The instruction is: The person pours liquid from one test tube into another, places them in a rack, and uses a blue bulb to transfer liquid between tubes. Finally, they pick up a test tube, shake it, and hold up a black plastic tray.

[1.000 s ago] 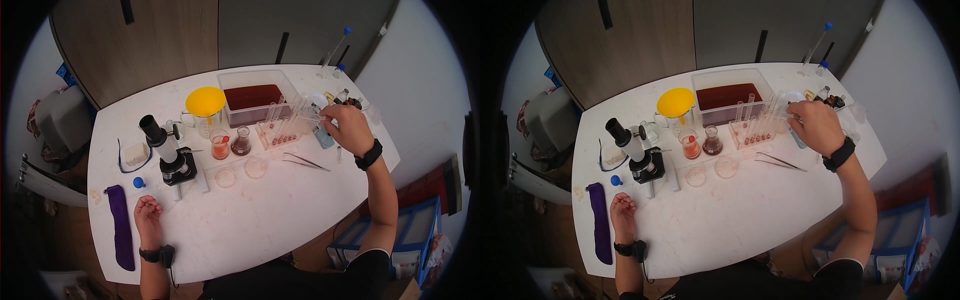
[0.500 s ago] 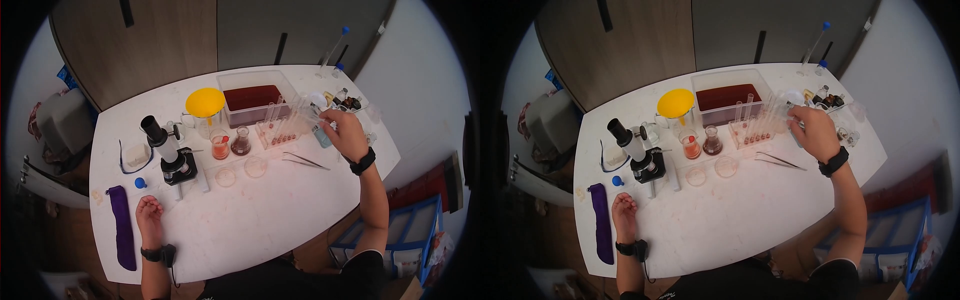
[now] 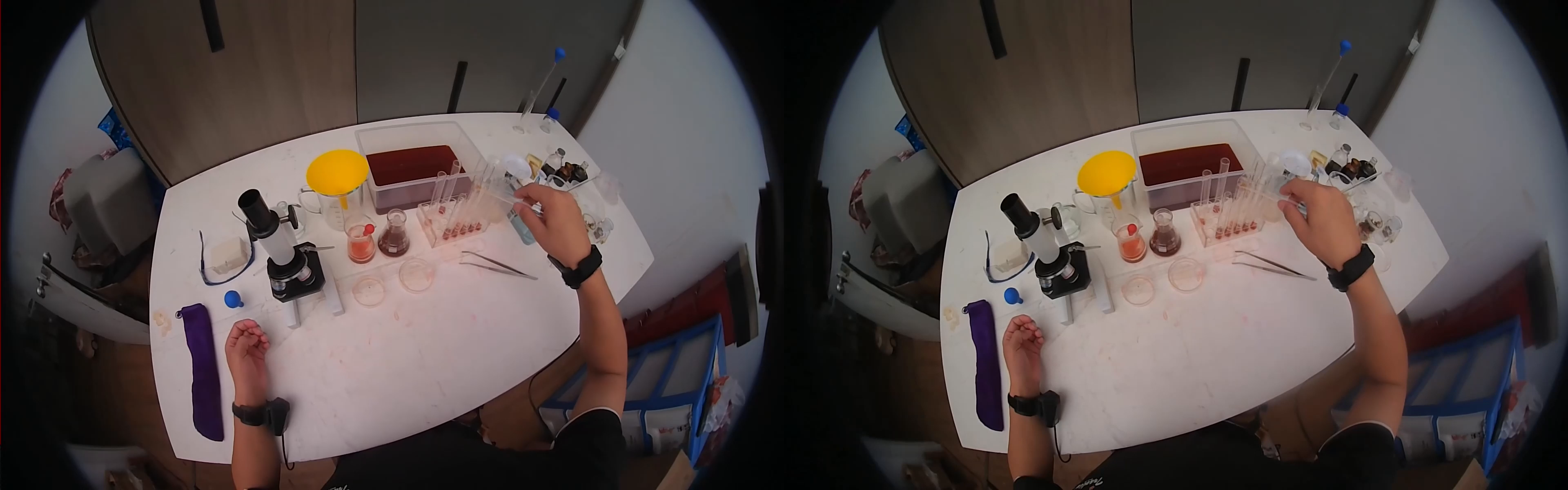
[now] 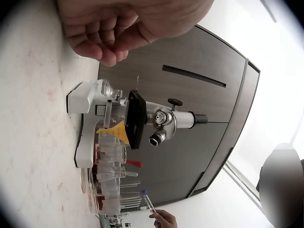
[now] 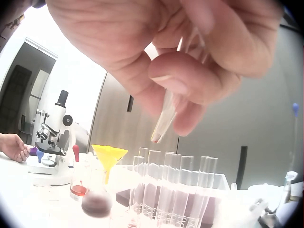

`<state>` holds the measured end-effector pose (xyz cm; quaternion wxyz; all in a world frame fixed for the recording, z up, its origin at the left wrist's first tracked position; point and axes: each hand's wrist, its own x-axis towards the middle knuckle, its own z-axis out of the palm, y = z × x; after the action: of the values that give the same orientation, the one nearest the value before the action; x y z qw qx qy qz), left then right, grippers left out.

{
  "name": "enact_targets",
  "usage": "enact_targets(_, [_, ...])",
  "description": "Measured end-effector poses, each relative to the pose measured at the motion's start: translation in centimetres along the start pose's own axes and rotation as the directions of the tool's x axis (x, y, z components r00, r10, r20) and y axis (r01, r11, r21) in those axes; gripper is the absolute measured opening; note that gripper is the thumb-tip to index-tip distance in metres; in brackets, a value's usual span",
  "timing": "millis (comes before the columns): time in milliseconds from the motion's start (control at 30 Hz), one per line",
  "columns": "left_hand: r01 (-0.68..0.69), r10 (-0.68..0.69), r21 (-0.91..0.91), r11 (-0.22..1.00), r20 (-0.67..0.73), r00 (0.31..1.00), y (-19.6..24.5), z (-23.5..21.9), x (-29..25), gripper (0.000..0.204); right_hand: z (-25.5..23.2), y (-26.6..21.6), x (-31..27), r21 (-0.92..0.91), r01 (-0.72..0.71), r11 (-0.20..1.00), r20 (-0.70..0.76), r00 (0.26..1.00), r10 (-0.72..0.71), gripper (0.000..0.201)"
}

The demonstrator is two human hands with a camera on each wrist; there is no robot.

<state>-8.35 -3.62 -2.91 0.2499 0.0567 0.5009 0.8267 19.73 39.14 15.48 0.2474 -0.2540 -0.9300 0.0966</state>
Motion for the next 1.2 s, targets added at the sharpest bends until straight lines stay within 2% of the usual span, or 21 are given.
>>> enact_targets(200, [0.004,-0.004,0.025,1.0,-0.014,1.0,0.1,0.4,-0.2,0.017,0.5,-0.2,-0.9,0.034,-0.058,0.998,-0.084,0.995,0.061,0.019])
enact_targets(267, [0.005,-0.004,0.047,0.999,-0.037,0.999,0.3,0.4,-0.3,0.017,1.2,-0.3,-1.4,0.159,-0.161,0.974,-0.115,0.977,0.18,0.018])
enact_targets(300, [0.009,-0.007,0.042,0.999,-0.029,1.0,0.2,0.3,-0.2,0.017,1.9,-0.1,-1.6,0.163,-0.154,0.975,-0.111,0.979,0.173,0.018])
enact_targets(367, [0.011,-0.01,0.035,0.999,-0.027,1.0,0.1,0.2,-0.1,0.017,3.4,0.4,-2.3,0.479,-0.126,0.869,-0.175,0.956,0.235,0.018])
enact_targets(500, [-0.002,0.004,0.051,0.999,-0.033,0.999,-0.1,0.2,-0.1,0.017,5.2,-0.3,-3.7,0.621,-0.114,0.776,-0.176,0.944,0.28,0.02])
enact_targets(600, [-0.012,0.015,0.075,0.997,-0.038,0.999,0.0,0.5,-0.1,0.018,6.8,-1.7,-4.8,0.756,-0.115,0.645,-0.107,0.95,0.295,0.021])
enact_targets(733, [-0.014,0.018,0.116,0.993,-0.034,0.999,0.0,0.5,-0.3,0.018,8.7,-4.6,-6.4,0.79,-0.12,0.601,-0.003,0.98,0.198,0.019])
enact_targets(900, [-0.01,0.014,0.121,0.993,-0.034,0.999,0.0,0.5,-0.4,0.019,9.7,-5.1,-7.1,0.793,-0.133,0.595,0.02,0.981,0.193,0.018])
enact_targets(1000, [-0.013,0.017,0.137,0.991,-0.023,1.0,-0.1,0.3,-0.4,0.019,10.0,-4.3,-7.2,0.77,-0.136,0.624,-0.024,0.97,0.241,0.018])
enact_targets(1067, [-0.013,0.016,0.139,0.99,-0.019,1.0,-0.2,0.1,-0.4,0.019,10.3,-3.3,-7.4,0.672,-0.074,0.737,-0.158,0.958,0.241,0.019])
enact_targets(1200, [-0.013,0.013,0.148,0.989,-0.002,1.0,-0.4,0.0,-0.2,0.019,10.7,-1.9,-7.0,0.606,-0.089,0.79,-0.213,0.939,0.269,0.018])
